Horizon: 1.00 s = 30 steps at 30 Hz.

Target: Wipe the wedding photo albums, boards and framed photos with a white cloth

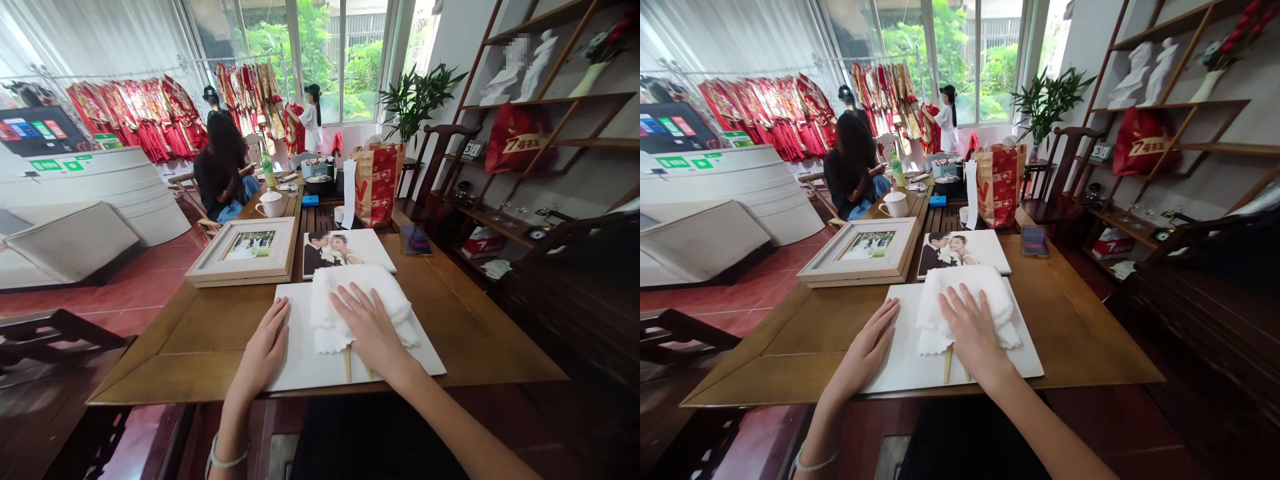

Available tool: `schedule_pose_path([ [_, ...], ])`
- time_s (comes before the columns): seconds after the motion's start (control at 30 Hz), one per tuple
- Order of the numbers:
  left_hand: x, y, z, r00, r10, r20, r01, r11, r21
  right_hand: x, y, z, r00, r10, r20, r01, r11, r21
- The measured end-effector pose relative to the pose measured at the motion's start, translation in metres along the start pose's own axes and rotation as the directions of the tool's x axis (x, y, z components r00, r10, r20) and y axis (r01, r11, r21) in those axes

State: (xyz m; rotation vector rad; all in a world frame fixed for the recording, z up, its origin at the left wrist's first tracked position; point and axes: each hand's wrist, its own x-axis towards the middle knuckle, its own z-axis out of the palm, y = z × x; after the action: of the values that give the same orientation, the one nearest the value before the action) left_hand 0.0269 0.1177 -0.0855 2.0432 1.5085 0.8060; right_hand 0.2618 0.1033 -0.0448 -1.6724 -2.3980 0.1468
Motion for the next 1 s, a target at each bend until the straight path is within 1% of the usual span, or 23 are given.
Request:
schedule_pose_path([
  [0.1,0.001,-0.001,0.001,1.0,0.014,-0.012,-0.014,1.0,0.001,-0.023,-0.002,0.004,0.999,-0.04,-0.027,0.04,0.999,0.002],
  [0.23,0.001,0.0,0.0,1.0,0.019,-0.013,-0.019,1.0,-0.001,-0.05,0.006,-0.002,0.996,-0.092,-0.018,0.093,0.991,0.096],
  [0.3,0.0,0.0,0.0,1.0,0.018,-0.014,-0.018,1.0,0.0,-0.054,0.015,-0.007,0.996,-0.093,-0.005,0.093,0.985,0.142],
  [0.37,0.0,0.0,0.0,1.0,0.018,-0.014,-0.018,1.0,0.0,-0.051,0.028,-0.011,0.998,-0.065,0.004,0.063,0.986,0.154],
  [0.47,0.0,0.0,0.001,1.0,0.02,-0.01,-0.02,1.0,-0.005,-0.038,0.047,-0.014,1.0,0.019,0.021,-0.021,0.996,0.092],
  [0.57,0.0,-0.001,0.001,1.0,0.017,-0.007,-0.017,1.0,-0.006,-0.021,0.058,-0.012,0.998,0.07,-0.004,-0.07,0.997,-0.022],
  [0.63,0.0,-0.001,0.001,1.0,0.013,-0.008,-0.013,1.0,-0.004,-0.012,0.06,-0.008,0.995,0.084,-0.043,-0.088,0.993,-0.084],
  [0.73,0.0,-0.001,0.0,1.0,0.011,-0.011,-0.011,1.0,-0.002,-0.007,0.057,-0.002,0.991,0.106,-0.083,-0.116,0.985,-0.126],
  [0.8,0.0,0.0,0.0,1.0,0.015,-0.013,-0.015,1.0,0.002,-0.01,0.052,0.003,0.989,0.113,-0.098,-0.127,0.982,-0.143],
  [0.87,0.0,0.0,0.0,1.0,0.02,-0.015,-0.02,1.0,0.005,-0.021,0.047,0.007,0.988,0.109,-0.106,-0.127,0.976,-0.176],
  [1.0,0.0,0.0,0.001,0.999,0.03,-0.028,-0.029,1.0,0.009,-0.056,0.039,0.011,0.992,0.075,-0.102,-0.098,0.965,-0.243],
])
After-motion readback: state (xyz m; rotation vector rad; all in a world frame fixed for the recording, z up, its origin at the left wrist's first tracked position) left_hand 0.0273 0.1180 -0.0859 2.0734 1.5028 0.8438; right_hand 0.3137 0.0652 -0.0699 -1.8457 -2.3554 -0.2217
